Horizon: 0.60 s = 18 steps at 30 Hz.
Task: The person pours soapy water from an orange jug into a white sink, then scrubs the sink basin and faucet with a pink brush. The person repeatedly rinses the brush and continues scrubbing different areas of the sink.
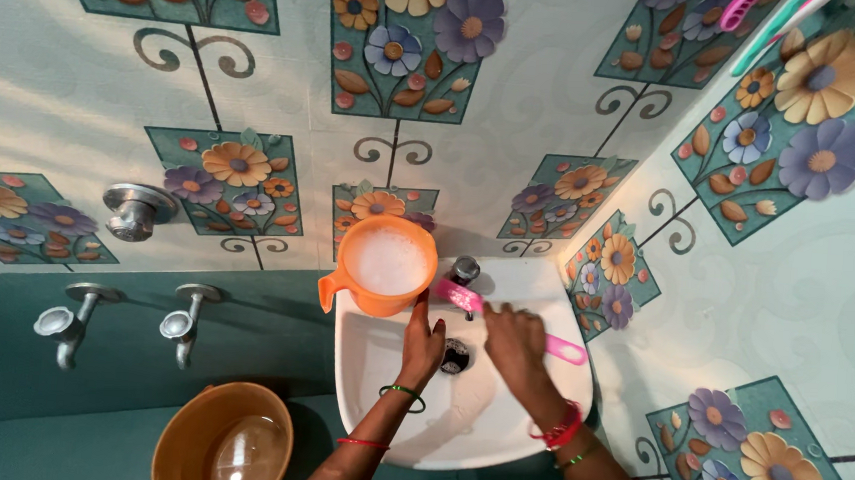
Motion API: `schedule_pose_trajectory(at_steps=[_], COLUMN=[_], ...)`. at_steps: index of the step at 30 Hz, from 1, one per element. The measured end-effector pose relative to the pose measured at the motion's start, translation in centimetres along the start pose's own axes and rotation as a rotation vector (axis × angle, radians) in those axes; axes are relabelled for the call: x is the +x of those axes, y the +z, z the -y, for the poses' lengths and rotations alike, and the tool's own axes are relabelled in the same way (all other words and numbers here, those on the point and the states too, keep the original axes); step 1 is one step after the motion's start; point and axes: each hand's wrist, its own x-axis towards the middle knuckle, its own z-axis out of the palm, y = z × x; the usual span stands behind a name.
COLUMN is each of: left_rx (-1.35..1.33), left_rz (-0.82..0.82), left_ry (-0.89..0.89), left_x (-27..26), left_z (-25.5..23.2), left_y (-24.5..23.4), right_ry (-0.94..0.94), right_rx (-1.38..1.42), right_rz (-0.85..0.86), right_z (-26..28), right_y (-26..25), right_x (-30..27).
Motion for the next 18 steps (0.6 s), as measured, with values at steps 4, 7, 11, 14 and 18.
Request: schedule_pose_trajectory(at_steps=[4, 7, 11, 14, 18], left_rx=[0.016, 0.024, 0.115, 0.094, 0.194], left_rz=[0.017, 0.022, 0.045, 0.089, 0.015], left_ry=[0.026, 0.123, 0.296, 0.291, 0.432], left_x=[0.3, 0.4, 0.4, 0.6, 1.1], left_z=[0.2, -0.5, -2.5, -4.2, -3.8], left_y=[0.6, 1.7, 2.4, 2.3, 2.6], right_ry=[0.017, -0.014, -0.008, 0.042, 0.187], right_rx=[0.005, -0.023, 0.085, 0.243, 0.573], right_rz=[0.000, -0.034, 0.111, 0.158, 0.117], right_z=[-0.4, 0.5, -1.9, -6.2, -12.2], right_y=[0.0, -0.3, -0.6, 1.9, 7.7], right_x=[0.0, 0.7, -1.1, -3.6, -5.5])
